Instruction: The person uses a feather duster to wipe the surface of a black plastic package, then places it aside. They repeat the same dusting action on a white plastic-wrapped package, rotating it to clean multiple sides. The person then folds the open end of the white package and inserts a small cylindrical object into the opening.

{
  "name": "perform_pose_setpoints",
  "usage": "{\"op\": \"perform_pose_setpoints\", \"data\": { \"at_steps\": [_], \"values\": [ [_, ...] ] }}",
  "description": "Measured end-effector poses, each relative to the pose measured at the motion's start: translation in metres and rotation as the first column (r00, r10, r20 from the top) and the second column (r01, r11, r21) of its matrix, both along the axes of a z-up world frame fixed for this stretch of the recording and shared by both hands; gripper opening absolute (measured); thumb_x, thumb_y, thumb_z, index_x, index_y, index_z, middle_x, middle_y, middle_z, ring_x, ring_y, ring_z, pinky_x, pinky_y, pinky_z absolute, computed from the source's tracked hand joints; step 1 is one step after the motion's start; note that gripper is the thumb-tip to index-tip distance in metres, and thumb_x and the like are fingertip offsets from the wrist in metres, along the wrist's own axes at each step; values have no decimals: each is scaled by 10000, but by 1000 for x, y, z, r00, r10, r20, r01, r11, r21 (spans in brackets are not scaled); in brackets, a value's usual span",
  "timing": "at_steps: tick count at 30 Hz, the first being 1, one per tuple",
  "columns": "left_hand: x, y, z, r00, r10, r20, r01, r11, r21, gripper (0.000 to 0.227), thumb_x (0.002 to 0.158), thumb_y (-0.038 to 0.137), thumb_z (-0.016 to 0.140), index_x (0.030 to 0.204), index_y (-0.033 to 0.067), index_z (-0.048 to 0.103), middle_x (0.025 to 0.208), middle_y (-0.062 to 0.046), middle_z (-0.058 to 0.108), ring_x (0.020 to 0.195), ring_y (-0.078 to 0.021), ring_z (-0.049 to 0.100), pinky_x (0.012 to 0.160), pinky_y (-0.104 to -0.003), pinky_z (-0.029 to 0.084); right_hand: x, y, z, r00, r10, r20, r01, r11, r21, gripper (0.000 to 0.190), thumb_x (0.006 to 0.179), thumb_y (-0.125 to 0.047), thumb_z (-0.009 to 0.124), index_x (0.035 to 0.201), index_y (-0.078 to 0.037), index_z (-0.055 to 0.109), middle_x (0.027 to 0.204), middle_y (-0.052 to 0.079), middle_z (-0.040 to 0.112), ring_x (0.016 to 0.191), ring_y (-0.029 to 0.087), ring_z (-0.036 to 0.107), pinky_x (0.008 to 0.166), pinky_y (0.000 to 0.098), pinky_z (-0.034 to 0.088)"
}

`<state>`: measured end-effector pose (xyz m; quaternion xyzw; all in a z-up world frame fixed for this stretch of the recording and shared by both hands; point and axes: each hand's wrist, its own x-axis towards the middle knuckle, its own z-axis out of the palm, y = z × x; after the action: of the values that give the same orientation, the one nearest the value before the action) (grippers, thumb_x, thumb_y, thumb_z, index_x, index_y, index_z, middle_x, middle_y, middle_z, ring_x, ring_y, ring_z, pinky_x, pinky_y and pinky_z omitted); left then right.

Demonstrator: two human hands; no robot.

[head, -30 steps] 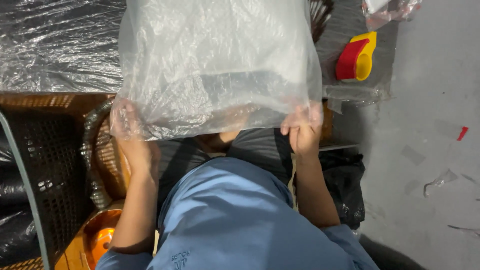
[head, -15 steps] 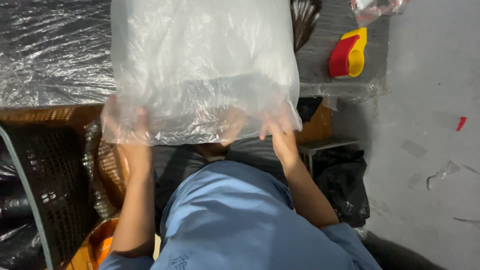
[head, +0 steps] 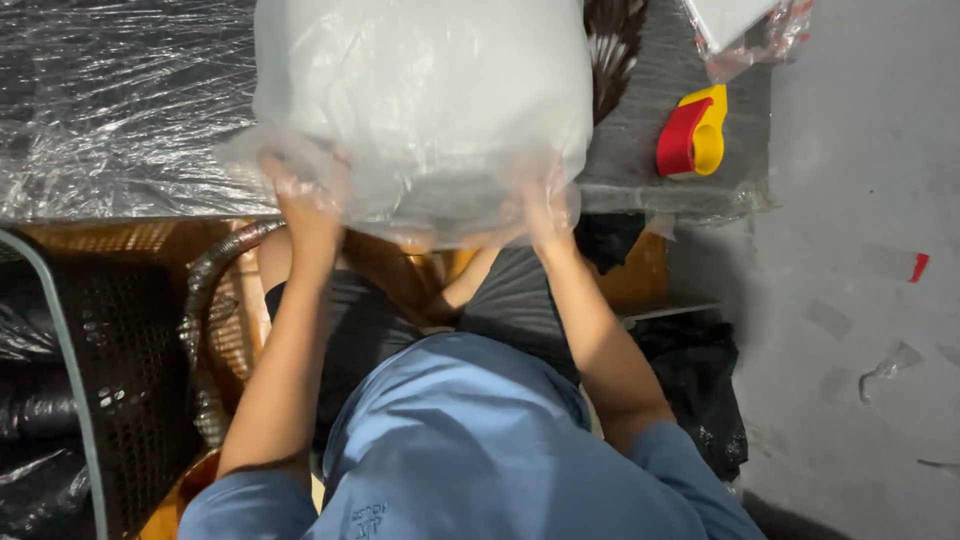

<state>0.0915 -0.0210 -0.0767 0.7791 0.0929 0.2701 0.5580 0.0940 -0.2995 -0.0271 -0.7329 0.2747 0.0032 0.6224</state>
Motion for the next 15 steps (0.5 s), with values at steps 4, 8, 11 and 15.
{"op": "perform_pose_setpoints", "data": {
  "at_steps": [4,8,11,15],
  "values": [
    [22,34,-39,972,-221,73,233,932,-278,516,1069,96,669,1431,-34,326,1351,-156,469,1313,-245,458,1197,-397,348,15,5,15,995,68,73,-71,997,40,887,929,-445,778,1582,-50,327,1466,223,553,1036,291,743,845,407,663],
    [49,97,-185,984,-117,-136,134,984,121,567,1182,177,589,1608,58,236,1612,-141,316,1496,-250,350,1256,-372,361,-1,4,11,973,180,-144,-219,913,-344,610,833,-608,753,1253,-174,671,835,61,797,672,195,791,759,344,643],
    [52,171,-270,860,476,-184,243,-66,968,539,1176,169,555,1638,0,333,1617,-129,401,1514,-229,353,1222,-449,410,-53,1,21,816,425,392,-225,858,-461,543,1008,-242,728,1410,74,542,1309,325,623,1252,416,607,1057,498,504],
    [-65,131,-181,857,366,-363,-56,766,641,579,1126,342,625,1599,108,389,1609,-92,361,1494,-253,405,1185,-488,473,-118,-5,-4,806,477,351,-363,866,-343,809,992,-145,695,1568,129,197,1030,224,756,823,274,767,710,356,632]
  ]
}}
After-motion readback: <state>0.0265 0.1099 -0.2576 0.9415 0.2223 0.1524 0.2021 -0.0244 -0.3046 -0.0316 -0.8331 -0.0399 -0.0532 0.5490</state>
